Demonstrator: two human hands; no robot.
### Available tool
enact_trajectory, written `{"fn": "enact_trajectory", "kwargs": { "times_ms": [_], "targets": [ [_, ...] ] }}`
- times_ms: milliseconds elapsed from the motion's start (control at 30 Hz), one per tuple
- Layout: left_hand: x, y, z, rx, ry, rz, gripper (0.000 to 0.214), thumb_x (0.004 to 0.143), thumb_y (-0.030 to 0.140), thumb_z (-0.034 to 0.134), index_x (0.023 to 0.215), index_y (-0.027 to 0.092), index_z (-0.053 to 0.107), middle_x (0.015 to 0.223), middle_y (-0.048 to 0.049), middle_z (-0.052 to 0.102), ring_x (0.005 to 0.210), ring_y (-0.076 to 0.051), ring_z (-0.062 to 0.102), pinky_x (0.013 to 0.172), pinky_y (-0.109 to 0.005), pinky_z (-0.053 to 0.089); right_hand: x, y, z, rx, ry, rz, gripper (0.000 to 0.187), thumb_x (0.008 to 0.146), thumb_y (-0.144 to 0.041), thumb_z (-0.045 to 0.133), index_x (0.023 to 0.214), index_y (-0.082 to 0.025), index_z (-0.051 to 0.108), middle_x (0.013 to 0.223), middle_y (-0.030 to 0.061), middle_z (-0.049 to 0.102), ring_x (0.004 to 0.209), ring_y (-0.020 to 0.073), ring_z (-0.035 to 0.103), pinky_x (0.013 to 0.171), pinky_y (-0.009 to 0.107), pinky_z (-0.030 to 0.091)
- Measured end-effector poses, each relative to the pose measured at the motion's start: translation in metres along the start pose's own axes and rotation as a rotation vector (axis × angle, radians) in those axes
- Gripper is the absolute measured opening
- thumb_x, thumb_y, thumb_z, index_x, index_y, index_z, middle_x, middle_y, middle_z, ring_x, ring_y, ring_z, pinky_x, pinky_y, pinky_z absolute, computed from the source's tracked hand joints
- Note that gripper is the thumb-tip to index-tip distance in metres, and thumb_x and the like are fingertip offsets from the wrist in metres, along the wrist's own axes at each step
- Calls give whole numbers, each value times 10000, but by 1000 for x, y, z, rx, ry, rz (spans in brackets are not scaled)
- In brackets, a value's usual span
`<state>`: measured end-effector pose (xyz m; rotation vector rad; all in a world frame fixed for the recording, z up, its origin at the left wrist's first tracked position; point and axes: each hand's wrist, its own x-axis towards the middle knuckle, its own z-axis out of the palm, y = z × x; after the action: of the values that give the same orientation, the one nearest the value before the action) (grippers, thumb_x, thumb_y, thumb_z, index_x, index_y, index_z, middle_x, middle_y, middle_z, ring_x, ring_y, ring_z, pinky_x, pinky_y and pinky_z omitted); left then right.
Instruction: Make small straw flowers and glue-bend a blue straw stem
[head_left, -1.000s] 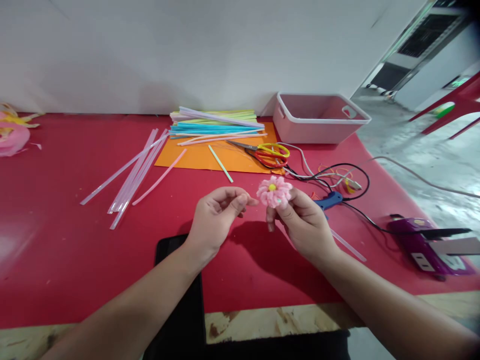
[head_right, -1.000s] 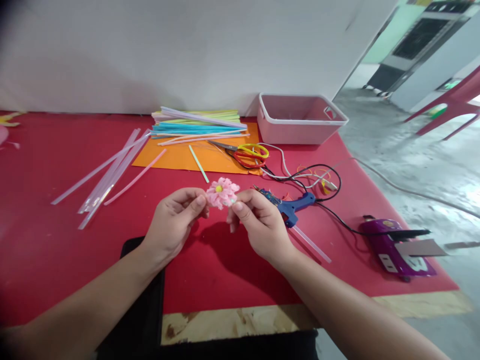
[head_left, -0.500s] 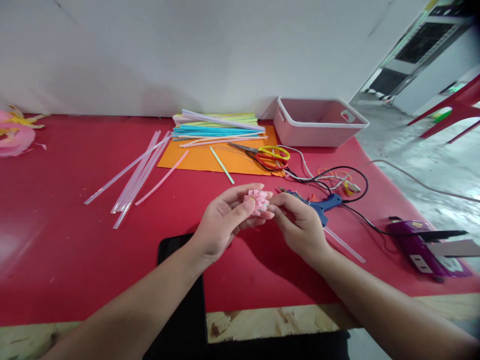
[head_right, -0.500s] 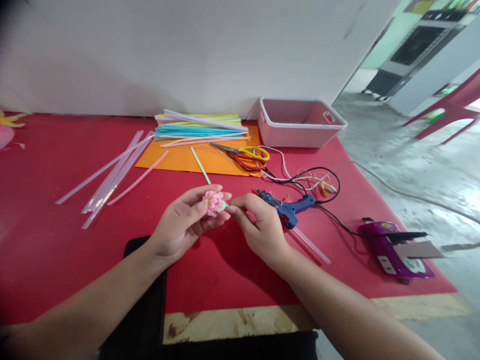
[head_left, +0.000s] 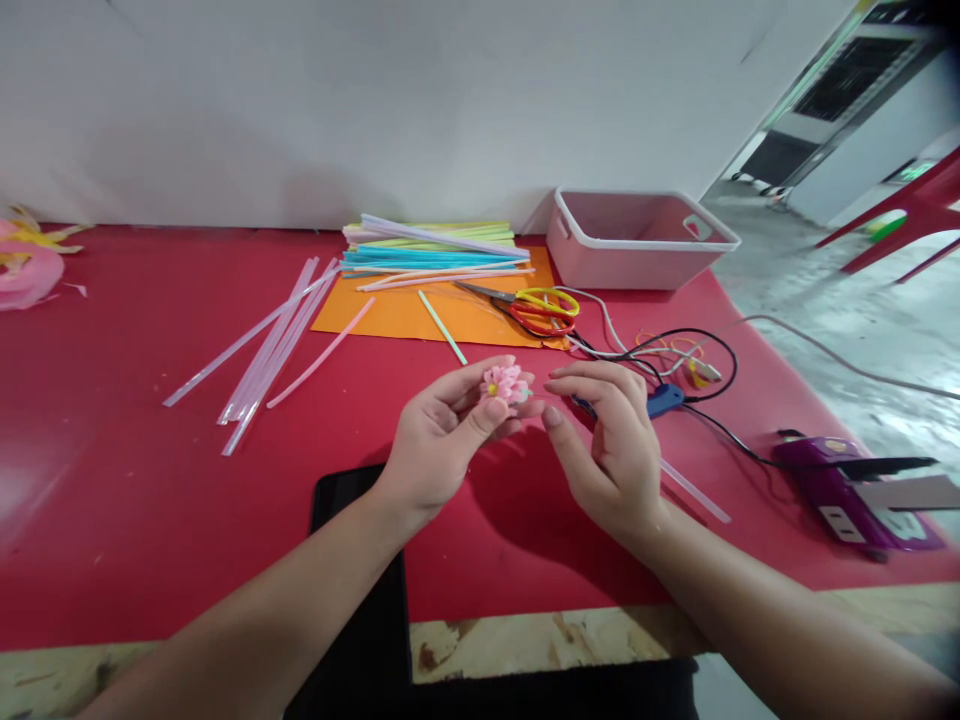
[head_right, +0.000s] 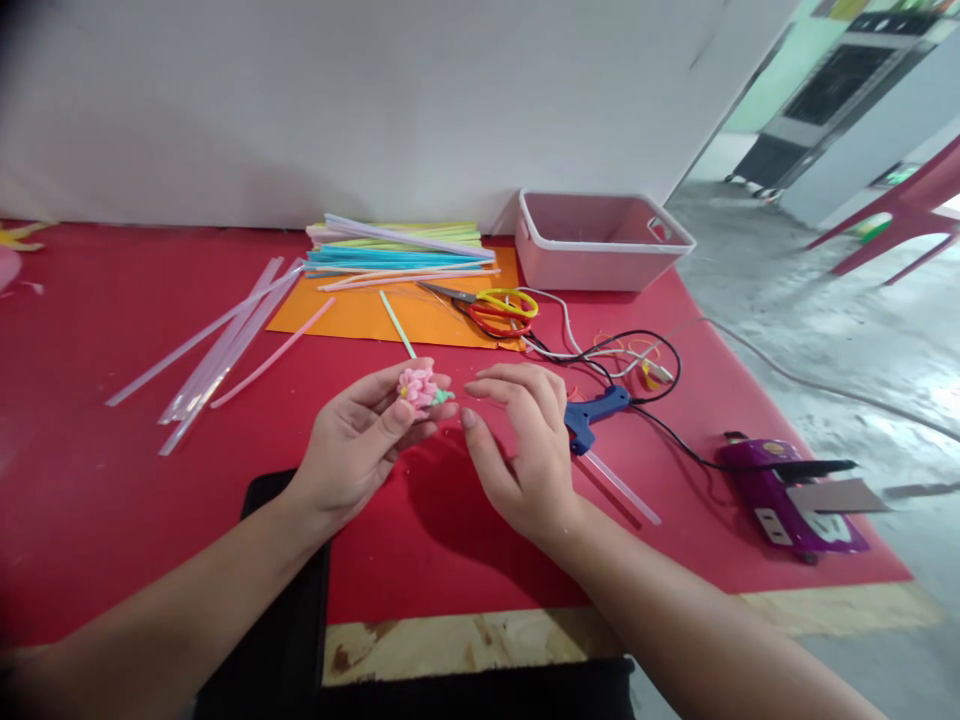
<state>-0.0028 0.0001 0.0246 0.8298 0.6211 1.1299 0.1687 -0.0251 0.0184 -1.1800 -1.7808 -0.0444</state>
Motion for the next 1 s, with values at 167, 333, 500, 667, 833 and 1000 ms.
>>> {"fn": "enact_trajectory", "kwargs": {
  "times_ms": [167,333,500,667,833,1000],
  "targets": [
    [0,-1,-1,5,12,-1,338,762,276,836,1084,218,746,980,-41,794,817,-163,772,801,-257,618,-2,4,3,27,-33,36,140,909,-200,601,1048,-212,621,1057,103,674,1032,255,618,918,448,473],
    [0,-1,-1,-75,9,15,351,820,405,770,1116,220,727,1062,-62,775,946,-191,758,862,-274,601,-2,5,3,-8,-26,61,152,910,-207,602,1061,-209,618,1069,105,671,1052,258,605,947,460,453],
    [2,-4,-1,-46,27,46,269,837,325,759,1083,243,690,1196,-34,714,1057,-176,720,932,-276,567,-2,3,1,96,-12,78,63,916,-189,601,962,-218,634,948,67,661,934,221,621,868,413,482],
    [1,-7,0,91,9,79,276,829,336,765,1026,209,620,1276,-71,659,1034,-170,703,922,-307,570,-2,-2,-1,194,-13,99,56,890,-200,674,926,-225,639,855,21,675,804,167,624,758,325,499],
    [-1,-8,0,169,-72,71,306,827,342,766,996,189,561,1149,-88,687,994,-170,692,894,-308,563,-1,-5,-3,189,-5,130,80,862,-205,717,920,-231,669,842,15,710,764,163,634,716,317,507],
    [-2,-8,-1,205,-103,82,285,857,300,738,1050,187,562,1161,-110,707,1084,-207,686,955,-342,545,0,-6,-4,157,-10,123,45,871,-200,699,900,-234,699,813,18,725,747,170,651,703,326,525]
  ]
}}
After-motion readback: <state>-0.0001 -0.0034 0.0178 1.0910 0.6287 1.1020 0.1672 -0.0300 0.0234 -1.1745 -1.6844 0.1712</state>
